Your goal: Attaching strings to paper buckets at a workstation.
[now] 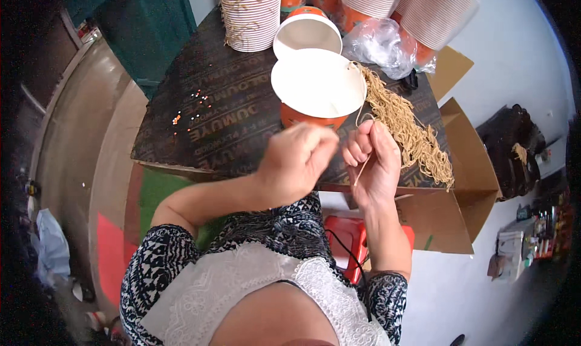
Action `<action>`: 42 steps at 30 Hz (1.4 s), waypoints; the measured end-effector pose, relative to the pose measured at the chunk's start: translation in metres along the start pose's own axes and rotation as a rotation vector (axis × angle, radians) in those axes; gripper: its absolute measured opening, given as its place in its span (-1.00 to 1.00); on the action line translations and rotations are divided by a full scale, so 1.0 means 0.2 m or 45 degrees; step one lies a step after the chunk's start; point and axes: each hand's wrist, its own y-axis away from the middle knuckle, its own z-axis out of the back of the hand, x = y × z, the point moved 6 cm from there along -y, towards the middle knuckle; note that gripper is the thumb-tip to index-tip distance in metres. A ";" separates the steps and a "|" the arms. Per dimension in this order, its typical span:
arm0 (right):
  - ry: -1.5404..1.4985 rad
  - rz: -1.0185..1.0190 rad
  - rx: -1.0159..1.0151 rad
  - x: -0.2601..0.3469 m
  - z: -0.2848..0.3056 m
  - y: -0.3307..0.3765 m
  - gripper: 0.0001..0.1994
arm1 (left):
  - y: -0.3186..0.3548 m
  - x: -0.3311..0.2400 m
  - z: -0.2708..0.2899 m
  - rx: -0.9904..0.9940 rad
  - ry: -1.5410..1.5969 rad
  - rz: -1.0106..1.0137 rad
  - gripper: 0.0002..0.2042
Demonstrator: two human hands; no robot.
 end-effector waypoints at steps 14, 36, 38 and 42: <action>0.350 0.200 -0.246 -0.07 0.14 0.10 -0.77 | 0.22 0.04 -0.16 0.273 0.184 0.214 -0.96; 1.595 0.764 -0.163 0.26 0.06 0.21 -0.96 | -0.29 0.34 0.34 0.521 -0.622 -0.390 -0.55; 1.528 0.783 -0.325 0.38 0.11 0.11 -0.91 | -0.28 0.43 0.34 0.619 -0.653 -0.351 -0.55; 1.009 1.261 0.031 0.51 -0.07 0.05 -0.84 | -0.26 0.46 0.32 0.695 -0.639 -0.411 -0.72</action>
